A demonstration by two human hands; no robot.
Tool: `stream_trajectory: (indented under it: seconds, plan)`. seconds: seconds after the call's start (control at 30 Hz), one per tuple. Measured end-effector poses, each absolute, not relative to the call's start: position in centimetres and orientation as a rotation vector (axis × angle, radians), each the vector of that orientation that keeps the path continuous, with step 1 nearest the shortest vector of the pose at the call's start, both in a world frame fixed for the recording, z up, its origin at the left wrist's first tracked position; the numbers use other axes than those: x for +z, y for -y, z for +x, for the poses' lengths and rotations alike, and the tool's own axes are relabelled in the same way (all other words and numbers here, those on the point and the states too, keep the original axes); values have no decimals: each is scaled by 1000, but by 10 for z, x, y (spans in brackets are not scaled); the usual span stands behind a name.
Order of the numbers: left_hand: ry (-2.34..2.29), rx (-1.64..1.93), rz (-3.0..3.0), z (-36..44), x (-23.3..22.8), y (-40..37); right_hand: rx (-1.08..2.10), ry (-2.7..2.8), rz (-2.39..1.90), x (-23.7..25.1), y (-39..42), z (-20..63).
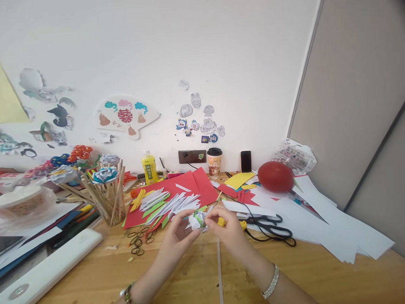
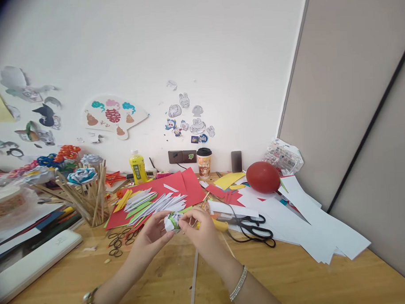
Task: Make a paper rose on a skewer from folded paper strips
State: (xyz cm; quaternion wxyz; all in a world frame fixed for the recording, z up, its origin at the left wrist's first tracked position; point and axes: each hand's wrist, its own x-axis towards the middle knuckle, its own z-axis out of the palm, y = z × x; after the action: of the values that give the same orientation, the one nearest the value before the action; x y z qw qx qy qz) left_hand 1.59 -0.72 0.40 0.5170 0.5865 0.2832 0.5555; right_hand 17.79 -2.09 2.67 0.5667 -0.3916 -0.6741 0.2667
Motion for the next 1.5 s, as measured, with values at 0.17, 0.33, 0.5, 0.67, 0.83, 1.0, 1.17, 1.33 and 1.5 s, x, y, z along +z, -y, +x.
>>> stream_trajectory:
  seconds: [0.17, 0.33, 0.5, 0.67, 0.83, 1.0, 1.17, 1.33, 1.5]
  plan:
    - [-716, 1398, 1477, 17, -2, 6, 381, 1668, -916, 23, 23, 174]
    - [-801, 1491, 1557, 17, -4, 5, 78, 1809, -952, 17, 20, 174]
    - [-863, 1483, 1542, 17, -6, 5, -40, 1847, -977, 13, 18, 175]
    - [-899, 1492, 1521, 15, -6, 1, 134, 1749, -1029, 9, 17, 171]
    - [-1002, 1466, 1575, 13, -6, 0, 537, 1577, -1049, 8, 17, 166]
    - [-1033, 1464, 1560, 13, -7, 2, 631, 1565, -1034, 7, 14, 165]
    - [-1015, 1453, 1599, 15, -9, 1, 458, 1664, -1084, 4, 12, 168]
    - [-999, 1439, 1628, 14, -10, 0, 372, 1754, -1143, 7, 14, 169]
    - [-1022, 1464, 1589, 14, -9, -1, 484, 1754, -1128, 13, 16, 169]
